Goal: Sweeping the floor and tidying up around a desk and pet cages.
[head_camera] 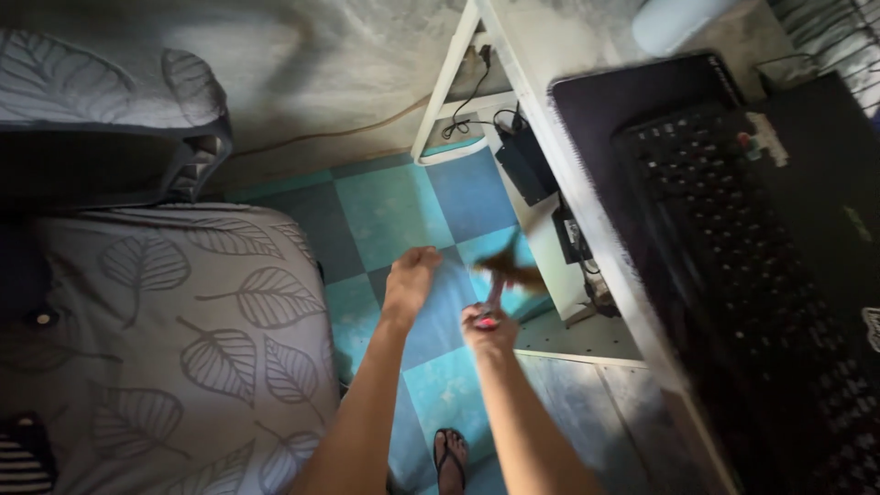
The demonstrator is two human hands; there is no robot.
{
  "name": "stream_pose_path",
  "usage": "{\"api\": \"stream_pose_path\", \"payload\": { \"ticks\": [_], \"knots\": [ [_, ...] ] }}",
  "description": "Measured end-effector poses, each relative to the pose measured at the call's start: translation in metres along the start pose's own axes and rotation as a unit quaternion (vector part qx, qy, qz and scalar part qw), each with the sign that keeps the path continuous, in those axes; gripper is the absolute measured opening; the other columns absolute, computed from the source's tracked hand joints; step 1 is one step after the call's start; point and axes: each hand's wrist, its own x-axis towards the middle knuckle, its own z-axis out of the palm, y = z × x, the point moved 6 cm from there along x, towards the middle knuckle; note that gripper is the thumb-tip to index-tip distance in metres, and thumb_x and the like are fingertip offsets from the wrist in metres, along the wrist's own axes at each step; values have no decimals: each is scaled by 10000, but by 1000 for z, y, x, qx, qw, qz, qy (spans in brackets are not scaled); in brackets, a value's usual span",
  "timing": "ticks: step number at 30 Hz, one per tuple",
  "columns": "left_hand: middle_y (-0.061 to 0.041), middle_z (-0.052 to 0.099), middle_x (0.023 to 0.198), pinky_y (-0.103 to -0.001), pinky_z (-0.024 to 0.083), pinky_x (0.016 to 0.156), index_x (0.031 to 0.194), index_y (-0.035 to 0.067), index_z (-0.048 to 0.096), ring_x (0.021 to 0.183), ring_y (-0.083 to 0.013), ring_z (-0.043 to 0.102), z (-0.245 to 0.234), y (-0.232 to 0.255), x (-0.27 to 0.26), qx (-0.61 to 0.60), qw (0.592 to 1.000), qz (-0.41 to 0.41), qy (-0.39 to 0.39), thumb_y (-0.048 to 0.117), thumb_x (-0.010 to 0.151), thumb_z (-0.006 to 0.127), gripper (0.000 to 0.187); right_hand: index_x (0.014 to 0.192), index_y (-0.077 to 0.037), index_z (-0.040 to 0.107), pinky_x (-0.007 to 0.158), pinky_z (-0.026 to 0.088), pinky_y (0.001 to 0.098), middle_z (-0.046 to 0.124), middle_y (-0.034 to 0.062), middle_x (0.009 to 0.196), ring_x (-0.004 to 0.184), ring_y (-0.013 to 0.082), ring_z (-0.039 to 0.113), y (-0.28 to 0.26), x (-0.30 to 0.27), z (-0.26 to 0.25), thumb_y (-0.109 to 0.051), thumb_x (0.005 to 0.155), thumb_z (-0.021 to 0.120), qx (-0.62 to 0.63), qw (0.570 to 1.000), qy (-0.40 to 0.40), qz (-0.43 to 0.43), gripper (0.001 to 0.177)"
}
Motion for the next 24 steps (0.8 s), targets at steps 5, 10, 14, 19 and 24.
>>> {"api": "stream_pose_path", "payload": {
  "ticks": [5,10,14,19,24],
  "knots": [
    [-102,777,1120,-352,500,963,1184,124,743,1095,-246,703,12,5,-6,12,1000,10,-4,425,905,584,440,637,-157,393,471,410,316,389,21,528,449,171,407,29,-10,9,-286,900,474,-11,999,41,-4,304],
    [-104,790,1139,-340,511,977,1186,110,729,1114,-247,720,-2,19,-4,-8,999,46,1,418,917,562,442,785,-77,520,488,440,296,532,63,634,517,181,487,92,-93,123,-97,960,429,-110,989,-33,97,198],
    [-149,760,1138,-372,505,967,1187,135,749,1110,-308,695,-21,26,-17,16,1000,3,23,437,924,559,444,880,-102,609,499,448,323,631,31,703,576,174,585,104,-30,115,-63,971,437,-208,959,-112,155,198],
    [-181,744,1103,-408,506,929,1158,117,738,1066,-324,693,-46,-3,-21,7,997,-53,53,442,919,540,450,923,-32,602,522,426,300,598,56,711,606,152,559,110,-32,93,-132,964,512,-169,954,-64,240,140],
    [-162,751,1050,-400,498,901,1026,34,784,1001,-305,683,-77,-31,-13,23,992,-43,119,371,895,581,415,867,-36,606,462,380,307,530,43,616,524,154,494,119,-40,48,-82,920,548,-255,931,36,257,91]
  ]
}}
